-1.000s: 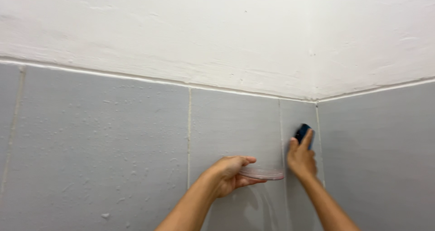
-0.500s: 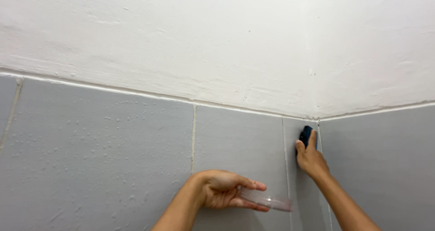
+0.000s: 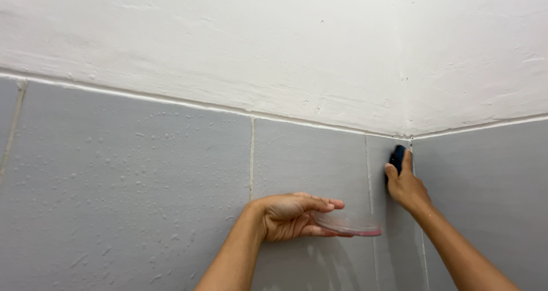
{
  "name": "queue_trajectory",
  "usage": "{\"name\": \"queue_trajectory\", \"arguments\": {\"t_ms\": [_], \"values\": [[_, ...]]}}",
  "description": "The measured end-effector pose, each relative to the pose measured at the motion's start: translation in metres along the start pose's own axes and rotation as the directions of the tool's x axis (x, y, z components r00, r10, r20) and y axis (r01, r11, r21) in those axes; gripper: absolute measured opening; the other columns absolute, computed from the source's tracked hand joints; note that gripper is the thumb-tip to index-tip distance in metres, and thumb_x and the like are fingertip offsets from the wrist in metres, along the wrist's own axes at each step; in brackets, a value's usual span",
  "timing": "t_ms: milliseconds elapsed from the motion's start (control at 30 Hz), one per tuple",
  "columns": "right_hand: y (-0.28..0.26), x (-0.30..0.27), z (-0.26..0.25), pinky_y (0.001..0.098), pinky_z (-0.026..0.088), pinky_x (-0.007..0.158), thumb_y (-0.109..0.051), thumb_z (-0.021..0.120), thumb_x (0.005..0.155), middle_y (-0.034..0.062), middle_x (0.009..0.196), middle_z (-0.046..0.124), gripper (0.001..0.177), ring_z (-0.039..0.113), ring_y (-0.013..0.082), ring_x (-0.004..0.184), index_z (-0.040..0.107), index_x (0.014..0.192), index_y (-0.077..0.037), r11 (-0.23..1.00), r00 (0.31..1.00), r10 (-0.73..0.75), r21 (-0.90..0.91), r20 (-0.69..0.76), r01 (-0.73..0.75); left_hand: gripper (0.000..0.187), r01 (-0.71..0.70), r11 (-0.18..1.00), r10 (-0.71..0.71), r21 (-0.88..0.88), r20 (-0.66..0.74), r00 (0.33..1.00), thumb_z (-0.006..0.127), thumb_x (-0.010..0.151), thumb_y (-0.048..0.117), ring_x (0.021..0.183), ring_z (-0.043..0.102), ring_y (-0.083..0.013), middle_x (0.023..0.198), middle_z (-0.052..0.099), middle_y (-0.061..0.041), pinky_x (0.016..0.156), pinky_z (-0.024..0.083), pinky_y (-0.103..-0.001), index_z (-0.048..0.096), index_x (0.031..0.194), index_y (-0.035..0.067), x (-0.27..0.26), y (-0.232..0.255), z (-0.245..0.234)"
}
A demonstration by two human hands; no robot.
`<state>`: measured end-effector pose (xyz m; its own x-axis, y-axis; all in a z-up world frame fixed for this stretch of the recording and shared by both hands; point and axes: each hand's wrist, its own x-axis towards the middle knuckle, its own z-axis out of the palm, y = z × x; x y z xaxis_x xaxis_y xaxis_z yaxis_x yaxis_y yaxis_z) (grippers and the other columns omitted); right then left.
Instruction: The person scrubs the wall tiles using a blue sponge while holding a small plastic lid.
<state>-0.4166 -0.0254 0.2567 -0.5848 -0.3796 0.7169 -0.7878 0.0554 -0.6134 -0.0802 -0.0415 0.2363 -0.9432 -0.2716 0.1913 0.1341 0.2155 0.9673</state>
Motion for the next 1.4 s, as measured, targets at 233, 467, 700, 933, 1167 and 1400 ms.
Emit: {"name": "queue_trajectory", "arguments": {"t_ms": [233,467,700,933,1167,1400], "values": [[-0.052,-0.062,0.019,0.0552,0.056,0.090,-0.056,0.037,0.096,0.0246,0.129,0.062,0.078,0.068,0.0444,0.106,0.004,0.163,-0.036,0.948,0.943,-0.316,-0.084,-0.107,0.308,0.045,0.004,0.998,-0.004,-0.057,0.001,1.000,0.052,0.104,0.015,0.108,0.071,-0.0299,0.132,0.056,-0.032,0.091,0.065,-0.028,0.042,0.141,-0.008,0.005,0.001,0.004],[-0.013,0.007,-0.014,0.0554,0.056,0.088,-0.058,0.035,0.096,0.0256,0.125,0.063,0.078,0.068,0.0447,0.104,0.001,0.163,-0.037,0.998,0.994,-0.046,0.031,-0.095,0.049,0.047,0.011,0.999,-0.013,-0.032,-0.037,0.999,0.058,0.101,0.013,0.108,0.071,-0.0311,0.131,0.055,-0.034,0.090,0.064,-0.028,0.042,0.139,-0.010,0.003,0.004,0.007],[-0.018,-0.013,0.017,0.0553,0.056,0.084,-0.060,0.034,0.096,0.0260,0.123,0.062,0.078,0.068,0.0452,0.102,0.000,0.162,-0.038,0.908,0.894,-0.414,-0.142,-0.171,0.394,0.047,-0.021,1.000,0.020,-0.022,-0.022,1.000,0.057,0.100,0.013,0.106,0.072,-0.0305,0.130,0.057,-0.034,0.089,0.065,-0.028,0.042,0.138,-0.010,0.010,0.002,0.008],[0.019,0.006,-0.026,0.0535,0.063,0.070,-0.056,0.030,0.100,0.0284,0.090,0.076,0.085,0.076,0.0463,0.074,-0.020,0.164,-0.032,0.990,0.990,0.096,-0.116,0.101,-0.085,0.052,-0.007,1.000,0.007,-0.023,-0.024,1.000,0.060,0.099,0.013,0.108,0.071,-0.0294,0.132,0.056,-0.032,0.090,0.065,-0.028,0.042,0.141,-0.009,0.017,0.003,0.012],[0.128,-0.054,0.036,0.0587,0.058,0.064,-0.053,0.038,0.097,0.0298,0.076,0.072,0.091,0.069,0.0493,0.065,-0.017,0.163,-0.022,0.973,0.998,-0.044,-0.226,0.033,0.050,0.055,-0.011,1.000,0.013,0.017,-0.074,0.997,0.060,0.096,0.014,0.108,0.070,-0.0284,0.134,0.056,-0.030,0.091,0.064,-0.029,0.043,0.144,-0.008,0.019,0.000,0.013],[0.199,-0.130,0.072,0.0579,0.063,0.062,-0.053,0.037,0.094,0.0262,0.075,0.076,0.096,0.076,0.0446,0.064,-0.019,0.163,-0.016,0.963,0.982,0.060,-0.270,0.181,-0.009,0.058,0.003,0.998,0.005,0.069,-0.108,0.994,0.061,0.095,0.014,0.108,0.070,-0.0275,0.132,0.056,-0.031,0.091,0.064,-0.031,0.041,0.145,-0.006,0.016,-0.008,0.017]]}}
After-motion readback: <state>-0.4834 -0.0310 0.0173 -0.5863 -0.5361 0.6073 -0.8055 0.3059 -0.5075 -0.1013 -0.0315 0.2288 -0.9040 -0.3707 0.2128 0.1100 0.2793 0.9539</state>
